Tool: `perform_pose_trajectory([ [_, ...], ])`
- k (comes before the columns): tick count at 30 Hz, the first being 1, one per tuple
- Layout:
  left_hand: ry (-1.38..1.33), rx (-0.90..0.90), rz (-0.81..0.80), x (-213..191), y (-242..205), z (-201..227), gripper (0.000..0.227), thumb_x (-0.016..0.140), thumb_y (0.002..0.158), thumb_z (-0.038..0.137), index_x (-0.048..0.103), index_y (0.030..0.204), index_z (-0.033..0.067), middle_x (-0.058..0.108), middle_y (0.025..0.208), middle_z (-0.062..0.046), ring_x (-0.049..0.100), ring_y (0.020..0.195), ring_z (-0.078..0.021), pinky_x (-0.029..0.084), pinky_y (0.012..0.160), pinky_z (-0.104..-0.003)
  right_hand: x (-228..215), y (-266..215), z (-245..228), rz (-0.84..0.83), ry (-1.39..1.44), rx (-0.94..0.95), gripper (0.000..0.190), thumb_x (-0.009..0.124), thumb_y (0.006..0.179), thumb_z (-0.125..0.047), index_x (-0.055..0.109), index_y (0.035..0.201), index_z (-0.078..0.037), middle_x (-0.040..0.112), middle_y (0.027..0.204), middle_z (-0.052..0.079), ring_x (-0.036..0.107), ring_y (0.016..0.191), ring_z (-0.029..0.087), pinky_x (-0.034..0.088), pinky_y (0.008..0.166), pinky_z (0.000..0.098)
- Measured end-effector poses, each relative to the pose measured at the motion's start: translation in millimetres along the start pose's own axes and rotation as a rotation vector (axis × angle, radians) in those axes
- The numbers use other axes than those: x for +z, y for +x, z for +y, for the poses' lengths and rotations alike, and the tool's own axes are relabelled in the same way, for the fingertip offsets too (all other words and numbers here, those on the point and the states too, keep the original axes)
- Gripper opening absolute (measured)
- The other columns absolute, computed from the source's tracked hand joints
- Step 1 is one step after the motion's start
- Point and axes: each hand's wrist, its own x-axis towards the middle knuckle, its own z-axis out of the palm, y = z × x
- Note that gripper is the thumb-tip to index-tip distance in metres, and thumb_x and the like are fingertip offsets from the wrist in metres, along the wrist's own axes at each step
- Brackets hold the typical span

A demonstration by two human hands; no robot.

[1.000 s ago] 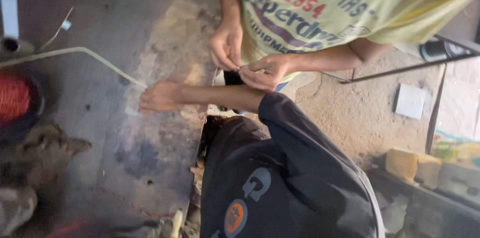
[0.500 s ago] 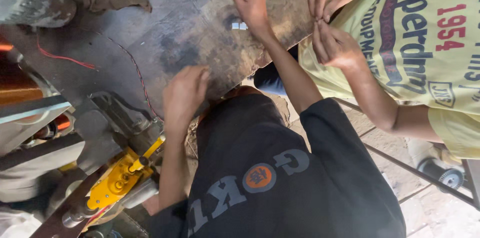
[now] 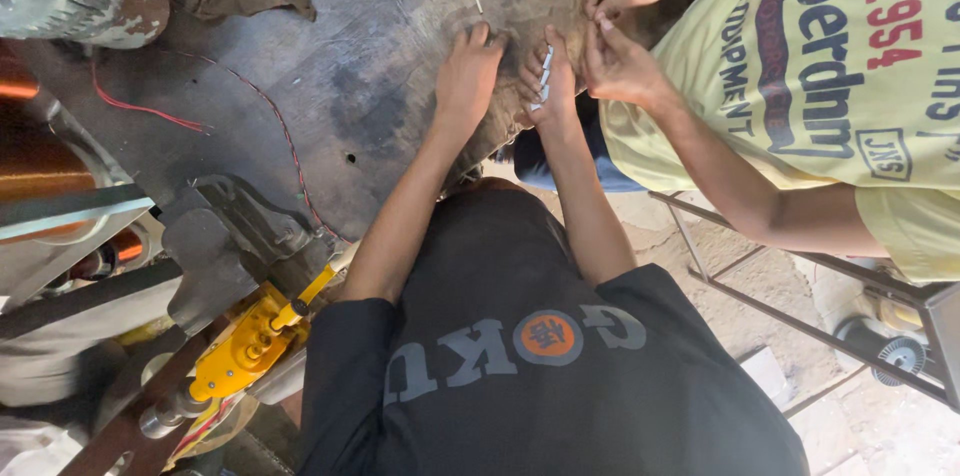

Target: The person repeatedly picks up small white rectangular pieces and thin metal wires from a wooden workbench. They insert the wires into the pieces and manipulate them with their fingers. A coworker performs similar actions nearby.

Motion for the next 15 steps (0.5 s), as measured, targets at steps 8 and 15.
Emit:
perform_pose_trajectory([
  [8,0.023,0.074,-0.01,5,8,-9,0.016,0.062,0.09,0.01,0.069,0.104,0.0098,0.064,0.107,-0.009,0.065,0.101,-0.0316,0.058,0.077,-0.043,-1,-1,12,-0.115,0.113,0.016,0.042,0.058,0.105,-0.04,0.048,0.072,-0.016,0.04,0.056,-0.001,0.035,0.036,0.013,0.025,0.029,0.0261],
  [15,0.037,0.114,-0.079,-6,16,-2,0.02,0.06,0.087,0.004,0.07,0.104,0.0081,0.066,0.105,-0.01,0.066,0.1,-0.0348,0.058,0.073,-0.045,1,-10,25,-0.125,0.158,0.018,0.044,0.058,0.106,-0.042,0.047,0.072,-0.016,0.042,0.057,0.0,0.037,0.038,0.013,0.025,0.03,0.0258],
])
